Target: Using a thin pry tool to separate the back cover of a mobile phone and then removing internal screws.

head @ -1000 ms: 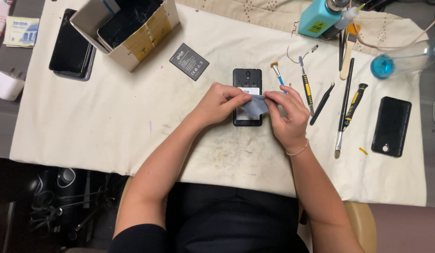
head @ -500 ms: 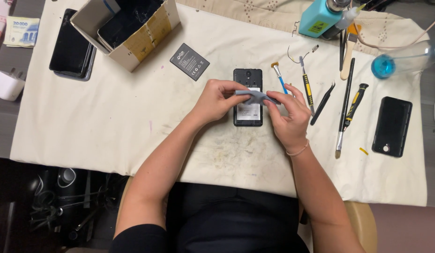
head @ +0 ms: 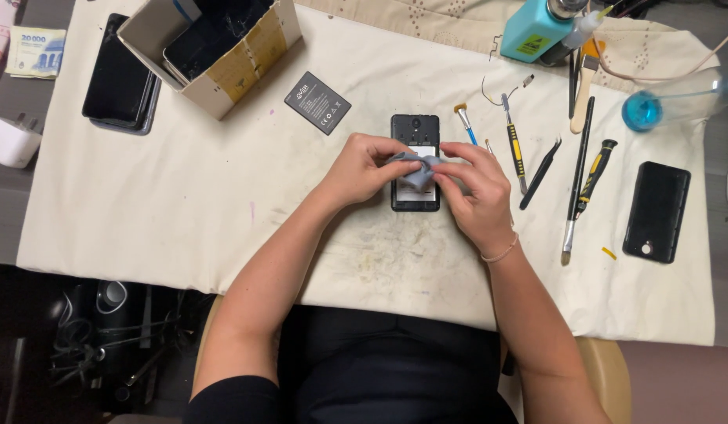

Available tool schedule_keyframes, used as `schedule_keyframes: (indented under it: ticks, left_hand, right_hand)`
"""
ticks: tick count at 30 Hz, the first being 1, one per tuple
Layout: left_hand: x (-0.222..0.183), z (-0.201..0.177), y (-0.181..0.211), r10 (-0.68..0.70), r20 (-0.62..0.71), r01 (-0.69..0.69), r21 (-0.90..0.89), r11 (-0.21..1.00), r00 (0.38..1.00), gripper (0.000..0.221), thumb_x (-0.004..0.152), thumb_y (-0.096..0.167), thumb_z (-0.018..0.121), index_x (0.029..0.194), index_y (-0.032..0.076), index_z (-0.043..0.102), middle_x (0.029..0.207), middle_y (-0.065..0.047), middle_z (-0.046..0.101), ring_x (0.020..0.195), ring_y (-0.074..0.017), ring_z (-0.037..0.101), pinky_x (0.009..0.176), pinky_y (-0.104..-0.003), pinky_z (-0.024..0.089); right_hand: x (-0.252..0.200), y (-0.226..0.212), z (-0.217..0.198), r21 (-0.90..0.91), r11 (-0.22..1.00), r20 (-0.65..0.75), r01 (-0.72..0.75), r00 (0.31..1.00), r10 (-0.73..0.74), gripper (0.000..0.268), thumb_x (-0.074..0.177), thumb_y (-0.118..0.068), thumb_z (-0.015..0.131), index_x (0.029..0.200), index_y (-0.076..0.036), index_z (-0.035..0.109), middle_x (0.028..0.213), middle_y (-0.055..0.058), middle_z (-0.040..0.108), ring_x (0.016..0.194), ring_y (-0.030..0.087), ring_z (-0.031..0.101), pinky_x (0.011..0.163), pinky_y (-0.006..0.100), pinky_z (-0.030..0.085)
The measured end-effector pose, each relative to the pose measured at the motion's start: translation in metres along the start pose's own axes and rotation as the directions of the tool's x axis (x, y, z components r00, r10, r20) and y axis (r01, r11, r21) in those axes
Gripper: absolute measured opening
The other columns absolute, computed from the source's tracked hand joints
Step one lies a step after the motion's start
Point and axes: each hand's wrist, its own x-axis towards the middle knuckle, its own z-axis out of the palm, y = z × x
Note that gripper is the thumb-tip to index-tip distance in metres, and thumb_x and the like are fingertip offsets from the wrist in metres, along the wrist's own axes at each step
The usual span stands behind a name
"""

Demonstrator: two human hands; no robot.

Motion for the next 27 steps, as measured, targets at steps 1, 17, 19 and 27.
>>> schedule_keyframes:
  ticks: [1,17,19,27]
  left_hand:
    - [0.001,-0.001,0.003,-0.002,0.001,0.002,-0.001,1.000,1.000,0.010,0.091,0.008,0.078,0.100,0.007,0.081,0.089,-0.011,0.080,0.088,-0.0181,0.076,0.082,-0.033,0.062]
    - [-0.020,-0.114,0.064,-0.117,-0.229,0.231,0.576,0.784,0.966,0.033,0.083,0.009,0.062,0.114,0.008,0.074,0.113,-0.008,0.068,0.097,-0.0223,0.053,0.087,-0.039,0.044]
    - [-0.013,-0.097,0.057,0.219,-0.200,-0.054,0.609,0.792,0.955,0.054,0.077,0.007,0.058,0.130,0.003,0.066,0.142,-0.021,0.061,0.134,-0.0359,0.057,0.114,-0.051,0.044]
    - [0.003,-0.031,0.006,-0.163,0.294,-0.171,0.837,0.520,0.942,0.148,0.055,0.081,0.086,0.161,0.001,0.020,0.170,-0.019,0.019,0.156,-0.0420,0.004,0.119,-0.071,-0.002]
  right_hand:
    - [-0.001,0.000,0.000,0.000,1.000,0.000,-0.002,1.000,0.002,0.007,0.092,-0.002,0.081,0.097,-0.005,0.078,0.118,0.013,0.075,0.101,0.032,0.072,0.104,0.051,0.051]
    - [-0.039,0.115,-0.159,-0.578,0.647,-0.451,-0.498,0.855,0.255,0.026,0.092,0.001,0.077,0.118,0.000,0.073,0.113,0.018,0.064,0.103,0.038,0.063,0.091,0.050,0.047]
    - [-0.049,0.127,-0.165,-0.577,0.565,-0.442,-0.590,0.807,0.391,0.029,0.093,-0.002,0.076,0.122,-0.002,0.074,0.115,0.018,0.066,0.104,0.038,0.062,0.091,0.050,0.045]
    - [-0.042,0.111,-0.170,-0.475,0.398,-0.403,-0.785,0.596,0.695,0.020,0.093,-0.008,0.078,0.111,-0.015,0.081,0.086,-0.001,0.072,0.074,0.018,0.064,0.081,0.040,0.054]
